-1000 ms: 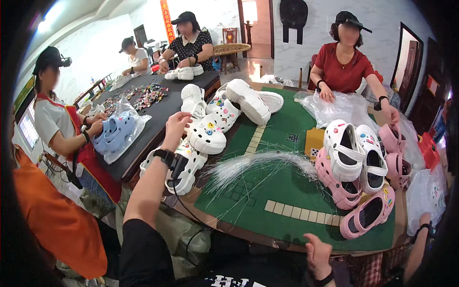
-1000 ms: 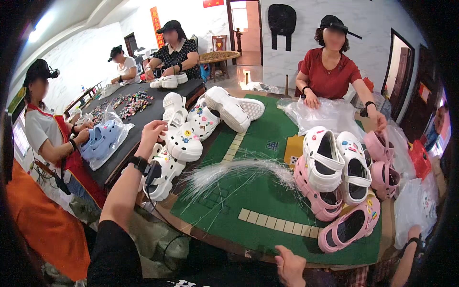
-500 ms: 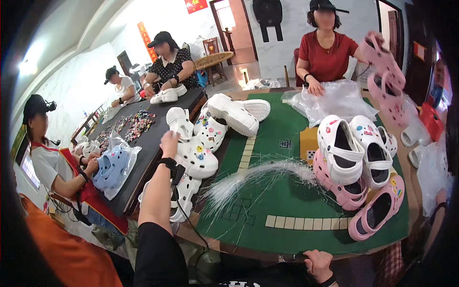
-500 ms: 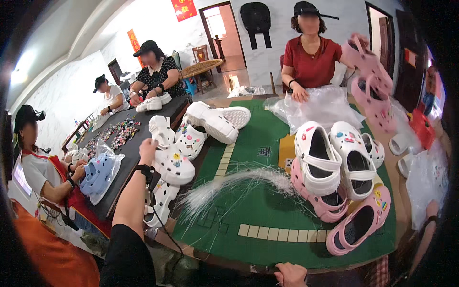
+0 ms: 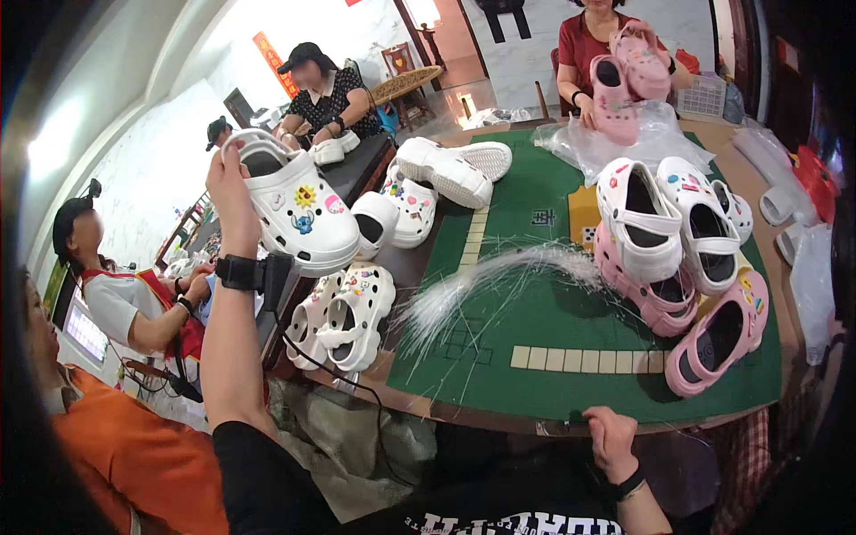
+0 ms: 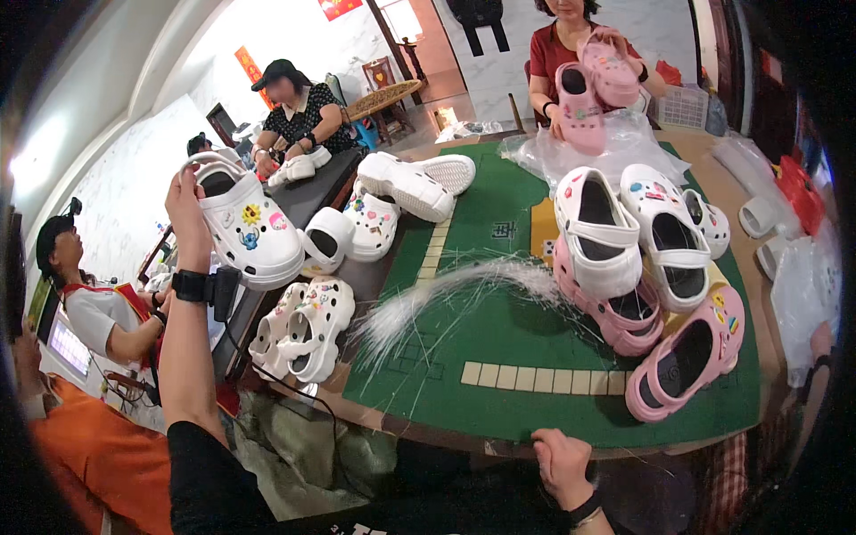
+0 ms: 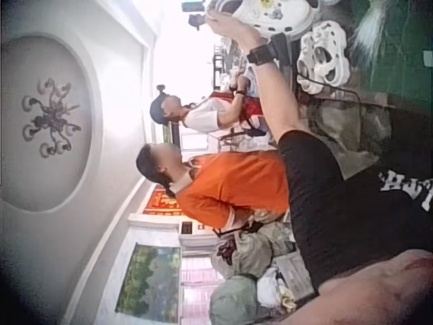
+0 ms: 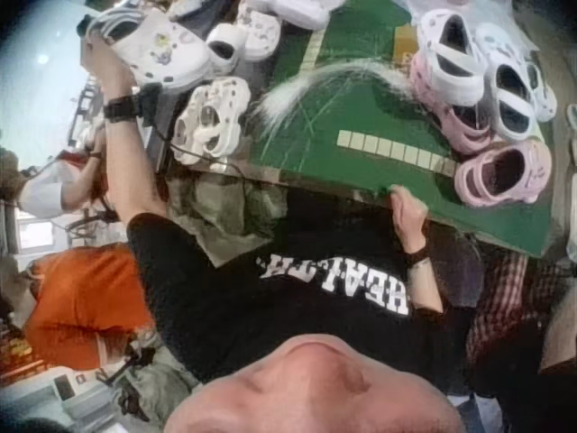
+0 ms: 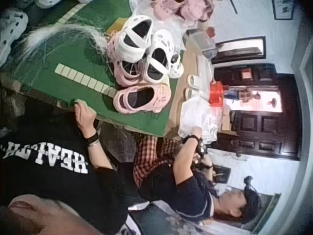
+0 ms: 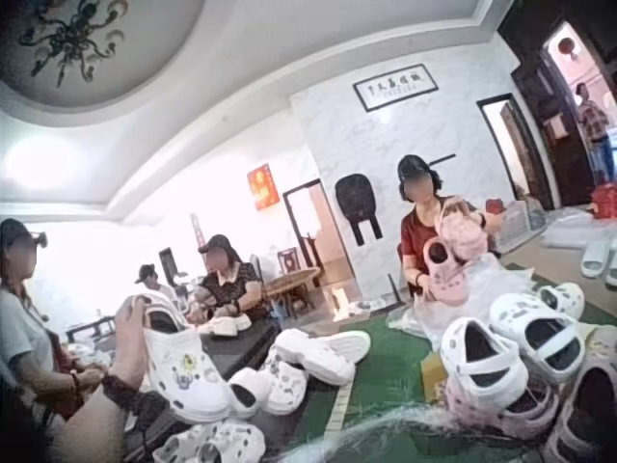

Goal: Attaching decorative charms to clogs and inspecting them.

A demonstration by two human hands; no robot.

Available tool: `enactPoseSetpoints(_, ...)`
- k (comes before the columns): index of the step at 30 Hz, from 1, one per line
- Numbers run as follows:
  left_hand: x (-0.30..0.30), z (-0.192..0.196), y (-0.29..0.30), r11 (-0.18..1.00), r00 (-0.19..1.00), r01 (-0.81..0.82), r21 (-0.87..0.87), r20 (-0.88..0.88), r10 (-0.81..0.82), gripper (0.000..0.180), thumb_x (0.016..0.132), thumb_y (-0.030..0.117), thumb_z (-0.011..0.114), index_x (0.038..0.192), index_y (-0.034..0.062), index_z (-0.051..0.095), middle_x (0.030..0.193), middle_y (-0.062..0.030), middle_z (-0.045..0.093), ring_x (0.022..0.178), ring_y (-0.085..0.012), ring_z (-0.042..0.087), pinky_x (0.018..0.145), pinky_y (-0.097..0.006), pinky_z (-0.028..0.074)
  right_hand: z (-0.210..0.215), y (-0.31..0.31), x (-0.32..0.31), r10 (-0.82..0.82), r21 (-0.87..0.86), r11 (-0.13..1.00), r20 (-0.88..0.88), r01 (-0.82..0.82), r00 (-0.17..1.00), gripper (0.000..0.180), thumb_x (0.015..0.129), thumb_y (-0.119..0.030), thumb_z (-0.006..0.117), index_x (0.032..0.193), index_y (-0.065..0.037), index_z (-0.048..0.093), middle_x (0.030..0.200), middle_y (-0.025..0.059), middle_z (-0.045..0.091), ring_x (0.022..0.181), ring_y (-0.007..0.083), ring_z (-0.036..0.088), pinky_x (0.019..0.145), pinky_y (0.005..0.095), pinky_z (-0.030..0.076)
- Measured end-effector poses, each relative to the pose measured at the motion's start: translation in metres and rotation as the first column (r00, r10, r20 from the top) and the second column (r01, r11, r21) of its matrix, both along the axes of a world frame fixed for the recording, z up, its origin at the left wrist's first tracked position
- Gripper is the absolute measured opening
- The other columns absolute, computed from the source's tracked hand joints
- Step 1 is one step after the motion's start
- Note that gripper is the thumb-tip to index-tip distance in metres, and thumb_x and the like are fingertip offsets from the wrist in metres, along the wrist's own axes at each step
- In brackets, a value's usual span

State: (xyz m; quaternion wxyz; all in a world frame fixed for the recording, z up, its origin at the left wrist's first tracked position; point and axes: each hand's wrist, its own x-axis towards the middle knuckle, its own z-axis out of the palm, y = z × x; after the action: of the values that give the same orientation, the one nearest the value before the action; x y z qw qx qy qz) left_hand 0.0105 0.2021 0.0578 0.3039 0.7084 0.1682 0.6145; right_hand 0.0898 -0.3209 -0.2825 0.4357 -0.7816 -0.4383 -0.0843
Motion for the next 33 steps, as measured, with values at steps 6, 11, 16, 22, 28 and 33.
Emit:
enactPoseSetpoints(6, -0.008, 0.024, -0.073, 0.984, 0.981, 0.171, 0.055, 0.078, -0.175, 0.026, 0.099, 0.023, 0.051, 0.103, 0.0009, 0.065, 0.084, 0.0043, 0.053, 0.071, -0.0031, 0.039, 0.064, -0.02, 0.035, 0.063, 0.047, -0.014, 0.167, 0.04, 0.986, -0.321, -0.162, 0.932, 0.022, 0.096, -0.021, 0.055, 0.113, -0.009, 0.06, 0.085, 0.0159, 0.066, 0.071, 0.0337, 0.066, 0.058, 0.0384, 0.051)
enactPoseSetpoints(11, -0.016, 0.032, -0.133, 0.976, 0.977, 0.208, 0.061, -0.069, -0.204, 0.036, 0.1, 0.029, 0.046, 0.102, -0.0034, 0.063, 0.077, 0.004, 0.044, 0.072, -0.0073, 0.04, 0.068, -0.023, 0.035, 0.107, 0.086, -0.022, 0.247, 0.104, 0.966, -0.088, -0.238, 0.965, 0.031, 0.097, -0.025, 0.055, 0.125, -0.014, 0.053, 0.084, 0.013, 0.067, 0.068, 0.0331, 0.065, 0.055, 0.0394, 0.051)
enactPoseSetpoints(16, -0.038, -0.013, -0.169, 0.967, 0.961, 0.215, -0.134, -0.149, -0.234, 0.032, 0.101, 0.03, 0.048, 0.101, 0.002, 0.064, 0.073, 0.0046, 0.043, 0.067, -0.0056, 0.039, 0.061, -0.022, 0.031, 0.099, 0.086, -0.023, 0.262, -0.01, 0.964, -0.131, -0.265, 0.956, 0.04, 0.094, -0.033, 0.057, 0.128, -0.013, 0.049, 0.079, 0.0141, 0.066, 0.06, 0.0329, 0.063, 0.053, 0.0394, 0.05)
enactPoseSetpoints(22, -0.079, -0.082, -0.186, 0.92, 0.864, 0.32, -0.225, -0.328, -0.381, 0.026, 0.102, 0.022, 0.046, 0.109, 0.0018, 0.062, 0.075, 0.0038, 0.046, 0.069, -0.006, 0.042, 0.063, -0.021, 0.032, 0.075, 0.07, -0.049, 0.211, -0.261, 0.941, -0.044, -0.215, 0.976, 0.054, 0.087, -0.044, 0.064, 0.124, -0.009, 0.048, 0.065, 0.0121, 0.061, 0.052, 0.031, 0.062, 0.044, 0.0402, 0.049)
enactPoseSetpoints(28, -0.076, -0.071, -0.197, 0.858, 0.664, 0.506, 0.086, -0.673, -0.324, 0.022, 0.093, 0.003, 0.048, 0.103, -0.0007, 0.066, 0.095, -0.0079, 0.06, 0.087, -0.0163, 0.057, 0.076, -0.026, 0.043, 0.072, 0.075, -0.064, 0.11, -0.458, 0.878, -0.093, -0.141, 0.99, 0.058, 0.081, -0.037, 0.071, 0.124, -0.004, 0.05, 0.071, 0.0135, 0.066, 0.056, 0.0314, 0.065, 0.05, 0.0413, 0.051)
enactPoseSetpoints(33, -0.054, -0.065, -0.192, 0.731, 0.613, 0.642, 0.23, -0.727, -0.31, 0.028, 0.085, -0.002, 0.053, 0.108, 0.002, 0.068, 0.095, -0.0102, 0.061, 0.089, -0.022, 0.059, 0.078, -0.03, 0.046, 0.106, 0.067, -0.043, 0.268, -0.471, 0.865, 0.144, -0.172, 0.953, 0.052, 0.074, -0.009, 0.065, 0.124, -0.017, 0.054, 0.082, 0.0068, 0.058, 0.062, 0.0282, 0.063, 0.051, 0.0388, 0.049)
